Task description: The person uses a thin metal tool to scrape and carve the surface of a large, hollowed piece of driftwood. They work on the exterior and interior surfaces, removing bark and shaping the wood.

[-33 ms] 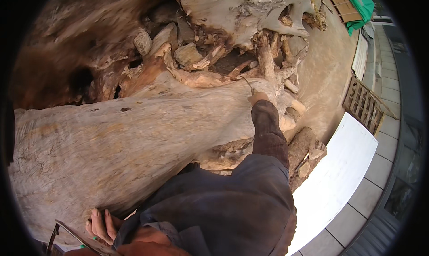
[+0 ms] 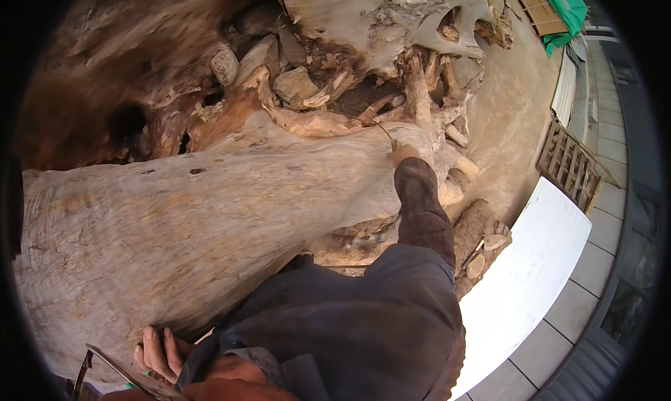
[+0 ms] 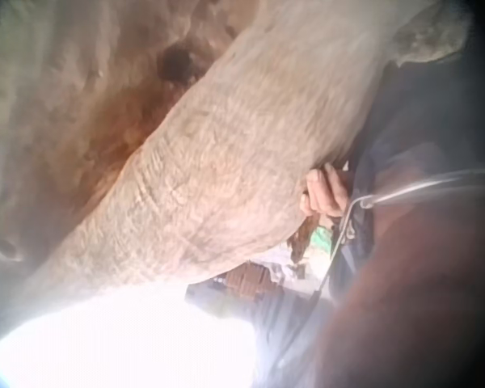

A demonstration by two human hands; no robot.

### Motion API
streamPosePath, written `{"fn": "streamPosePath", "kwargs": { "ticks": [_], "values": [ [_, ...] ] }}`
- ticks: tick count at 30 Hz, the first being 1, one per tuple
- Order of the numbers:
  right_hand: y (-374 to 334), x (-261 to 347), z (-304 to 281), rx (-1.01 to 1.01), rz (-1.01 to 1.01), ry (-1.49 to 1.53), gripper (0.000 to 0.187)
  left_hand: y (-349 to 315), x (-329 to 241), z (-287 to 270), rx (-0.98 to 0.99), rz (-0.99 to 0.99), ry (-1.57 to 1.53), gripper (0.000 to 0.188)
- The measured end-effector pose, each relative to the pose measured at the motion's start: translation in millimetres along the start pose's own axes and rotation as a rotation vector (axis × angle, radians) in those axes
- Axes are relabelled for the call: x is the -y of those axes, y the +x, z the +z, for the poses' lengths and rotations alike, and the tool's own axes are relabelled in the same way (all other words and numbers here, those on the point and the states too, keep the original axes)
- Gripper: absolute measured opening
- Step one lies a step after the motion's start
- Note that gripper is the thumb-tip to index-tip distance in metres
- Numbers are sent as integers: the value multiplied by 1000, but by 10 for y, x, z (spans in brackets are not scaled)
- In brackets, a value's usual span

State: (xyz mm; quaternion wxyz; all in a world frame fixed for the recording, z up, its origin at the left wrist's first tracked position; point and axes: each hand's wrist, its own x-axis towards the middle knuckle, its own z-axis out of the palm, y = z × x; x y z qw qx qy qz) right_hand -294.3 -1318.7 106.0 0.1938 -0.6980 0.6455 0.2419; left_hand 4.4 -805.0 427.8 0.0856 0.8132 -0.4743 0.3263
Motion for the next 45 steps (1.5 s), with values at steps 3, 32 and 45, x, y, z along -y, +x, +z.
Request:
{"fn": "streamPosePath", "kwargs": {
  "ticks": [3, 32, 45],
  "values": [
    [-154, 92, -82, 158, 0, 118, 50, -41, 36, -3, 7, 30, 6, 9],
    [-707, 1185, -361, 105, -237, -24, 52, -36, -45, -71, 91, -59, 8, 9],
    [-1555, 1436, -1132, 477, -424, 394, 42, 34, -34, -7, 0, -47, -27, 6]
  ]
}}
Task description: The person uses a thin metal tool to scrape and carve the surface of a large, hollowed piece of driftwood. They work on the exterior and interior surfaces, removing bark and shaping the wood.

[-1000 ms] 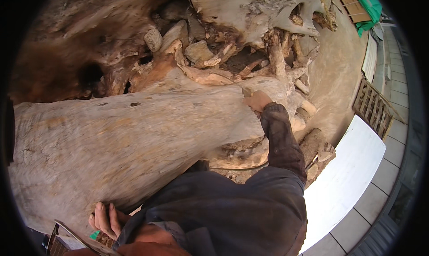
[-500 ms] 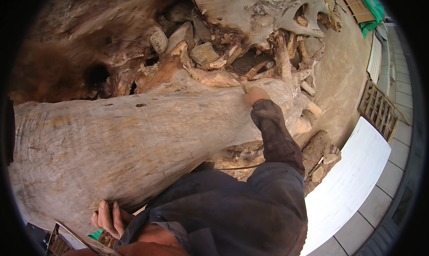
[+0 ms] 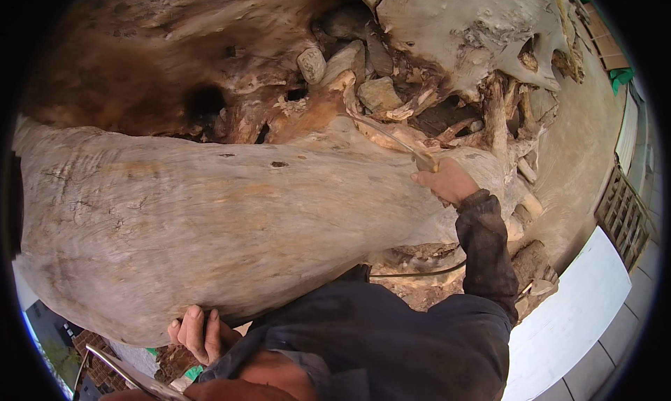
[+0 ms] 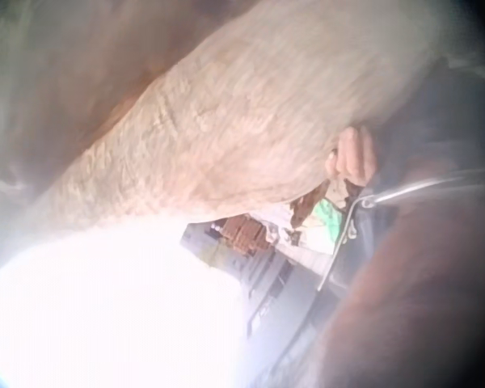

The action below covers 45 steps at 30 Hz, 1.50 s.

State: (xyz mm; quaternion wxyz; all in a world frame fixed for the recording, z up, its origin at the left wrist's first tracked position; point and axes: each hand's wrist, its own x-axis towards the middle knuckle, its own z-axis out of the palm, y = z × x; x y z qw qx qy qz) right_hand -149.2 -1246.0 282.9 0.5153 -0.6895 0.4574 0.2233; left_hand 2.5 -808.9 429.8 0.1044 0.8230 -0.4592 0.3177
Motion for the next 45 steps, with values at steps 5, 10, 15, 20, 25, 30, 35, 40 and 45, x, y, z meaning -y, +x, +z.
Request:
{"fn": "streamPosePath", "kwargs": {
  "ticks": [5, 10, 15, 20, 25, 30, 35, 40, 45],
  "values": [
    [-105, 207, 64, 48, -38, -38, 39, 56, -48, 7, -14, -37, -18, 4],
    [-121, 474, 212, 107, -337, -13, 38, 36, -43, -1, -25, -29, -22, 4],
    [150, 561, 215, 121, -320, -136, 41, 31, -7, 26, -35, -5, 0, 7],
    [361, 636, 288, 56, -525, -154, 42, -26, -17, 23, -40, -17, 32, 11],
    [614, 861, 272, -148, -534, -304, 41, -23, 2, -18, 10, 11, 76, 14],
    [962, 1085, 261, -127, -453, -378, 47, -31, 29, -72, 67, 21, 90, 13],
    [982, 1146, 345, -21, -549, -421, 52, 60, -8, -83, 91, 24, 120, 11],
    [876, 1171, 378, -7, -593, -515, 49, 7, -55, -6, 11, -11, 165, 4],
    [867, 1308, 418, -30, -555, -736, 42, -48, 74, 192, -162, 97, 144, 9]
  ]
}}
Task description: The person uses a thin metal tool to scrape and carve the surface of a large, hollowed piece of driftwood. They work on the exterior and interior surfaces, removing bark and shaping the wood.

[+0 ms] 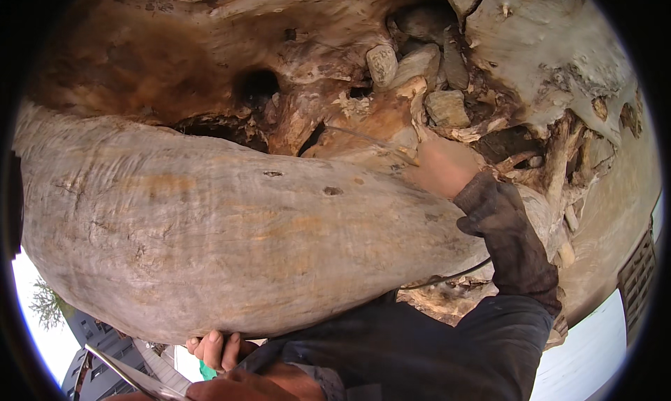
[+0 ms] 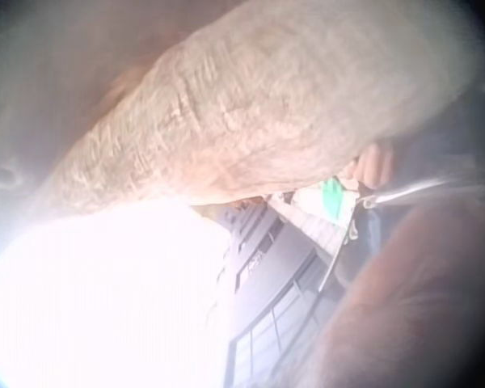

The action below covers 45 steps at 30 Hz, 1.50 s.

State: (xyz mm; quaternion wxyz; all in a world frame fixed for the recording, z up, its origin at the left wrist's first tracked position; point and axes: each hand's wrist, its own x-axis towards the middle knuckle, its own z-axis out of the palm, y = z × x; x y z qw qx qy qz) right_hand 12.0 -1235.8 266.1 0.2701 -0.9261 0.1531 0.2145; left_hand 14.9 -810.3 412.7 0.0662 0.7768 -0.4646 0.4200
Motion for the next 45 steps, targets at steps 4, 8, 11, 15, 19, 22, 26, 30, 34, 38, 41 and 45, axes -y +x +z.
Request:
{"fn": "streamPosePath", "kwargs": {
  "ticks": [4, 8, 11, 15, 19, 22, 26, 30, 34, 38, 41, 45],
  "values": [
    [168, 76, -67, 28, -43, -24, 40, 11, 57, 68, -46, 45, -5, 13],
    [331, 157, 32, -11, -99, -10, 42, -27, 118, 69, -77, 76, 7, 14],
    [300, 158, -87, 75, -131, 36, 44, 10, 134, 32, -60, 104, -22, 14],
    [211, -193, -81, 139, -5, 50, 45, -27, 80, -55, 37, 9, -70, 10],
    [-170, -377, -155, 179, 29, 341, 45, -105, 116, 154, -174, 83, -46, 10],
    [-578, -519, -104, 119, 49, 570, 41, -64, 80, 98, -115, 47, -11, 9],
    [-1100, -502, -310, 201, 187, 648, 41, 19, 3, -26, 27, -20, -3, 3],
    [-1503, -706, -249, 234, 208, 755, 46, 90, -42, -109, 136, -48, 22, 5],
    [-1833, -793, -172, 245, 253, 812, 51, 120, -87, -223, 229, -87, 41, 5],
    [-1961, -826, -132, 258, 239, 861, 46, 166, -123, -260, 284, -90, 36, 4],
    [-1967, -856, -115, 251, 209, 883, 43, 149, -135, -261, 287, -67, 55, 4],
    [-1898, -894, -145, 332, 226, 928, 43, 28, -77, -143, 127, -67, 49, 4]
  ]
}}
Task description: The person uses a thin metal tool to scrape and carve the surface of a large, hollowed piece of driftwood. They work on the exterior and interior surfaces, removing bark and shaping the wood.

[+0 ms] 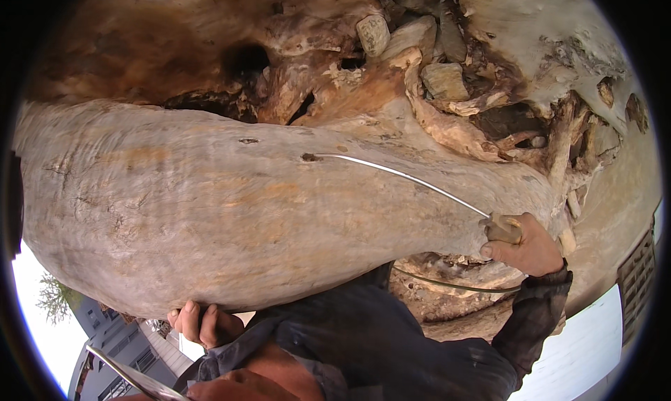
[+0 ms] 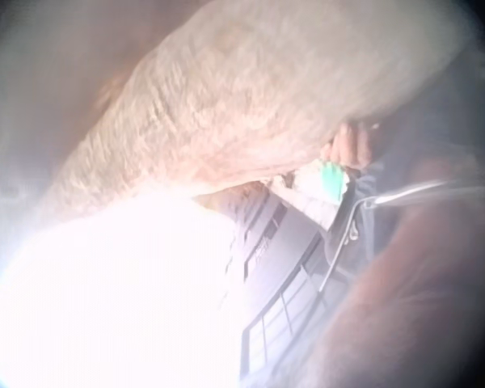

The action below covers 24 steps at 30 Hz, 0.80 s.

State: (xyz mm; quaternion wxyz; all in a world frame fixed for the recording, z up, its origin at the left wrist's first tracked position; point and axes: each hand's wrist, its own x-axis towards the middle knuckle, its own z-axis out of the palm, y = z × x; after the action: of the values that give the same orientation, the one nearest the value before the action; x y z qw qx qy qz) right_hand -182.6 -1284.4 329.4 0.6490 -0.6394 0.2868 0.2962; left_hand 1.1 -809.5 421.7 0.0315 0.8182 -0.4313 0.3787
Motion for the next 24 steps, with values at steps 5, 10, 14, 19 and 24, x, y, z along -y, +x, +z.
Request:
{"fn": "streamPosePath", "kwargs": {
  "ticks": [5, 10, 14, 19, 24],
  "values": [
    [159, -101, -82, 46, -71, 7, 41, -87, 104, 166, -172, 116, 58, 14],
    [395, -153, -196, 131, -102, 32, 40, 12, 140, 307, -227, 253, 195, 28],
    [559, -190, -337, 175, -96, -31, 37, 148, 90, 428, -227, 328, 228, 26],
    [665, -9, -455, 123, -60, 34, 36, 77, 209, 372, -239, 357, 69, 24],
    [905, -337, -850, 203, -228, -114, 56, 18, 192, 366, -250, 266, 196, 28]
  ]
}}
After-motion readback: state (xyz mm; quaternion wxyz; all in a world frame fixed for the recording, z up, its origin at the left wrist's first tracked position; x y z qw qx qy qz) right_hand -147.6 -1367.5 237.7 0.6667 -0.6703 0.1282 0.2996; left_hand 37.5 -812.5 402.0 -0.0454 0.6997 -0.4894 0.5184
